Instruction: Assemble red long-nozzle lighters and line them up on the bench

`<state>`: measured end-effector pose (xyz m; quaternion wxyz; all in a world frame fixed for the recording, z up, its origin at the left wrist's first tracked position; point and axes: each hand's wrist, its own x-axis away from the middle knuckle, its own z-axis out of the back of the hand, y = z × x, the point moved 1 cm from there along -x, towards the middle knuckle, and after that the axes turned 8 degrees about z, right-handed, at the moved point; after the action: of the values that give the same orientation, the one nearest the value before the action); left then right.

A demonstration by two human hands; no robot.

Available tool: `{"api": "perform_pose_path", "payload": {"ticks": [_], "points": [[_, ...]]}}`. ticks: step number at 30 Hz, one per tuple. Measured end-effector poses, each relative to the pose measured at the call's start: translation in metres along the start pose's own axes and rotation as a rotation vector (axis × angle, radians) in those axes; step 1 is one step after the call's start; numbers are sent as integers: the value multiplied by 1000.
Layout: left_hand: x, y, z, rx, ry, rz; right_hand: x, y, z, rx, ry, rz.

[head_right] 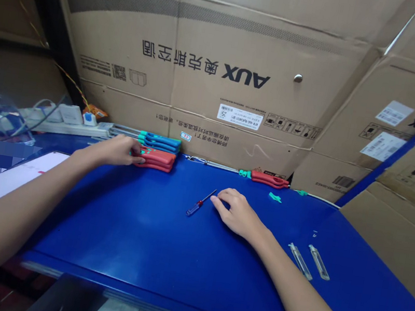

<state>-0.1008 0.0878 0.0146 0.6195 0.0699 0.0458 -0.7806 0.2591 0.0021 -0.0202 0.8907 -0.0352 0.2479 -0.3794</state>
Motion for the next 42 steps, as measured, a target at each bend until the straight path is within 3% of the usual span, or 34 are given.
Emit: {"api": "perform_pose_path", "payload": {"ticks": [42], "points": [[-1, 0, 0, 21, -8, 0, 0, 1, -1, -28, -21, -28]]}}
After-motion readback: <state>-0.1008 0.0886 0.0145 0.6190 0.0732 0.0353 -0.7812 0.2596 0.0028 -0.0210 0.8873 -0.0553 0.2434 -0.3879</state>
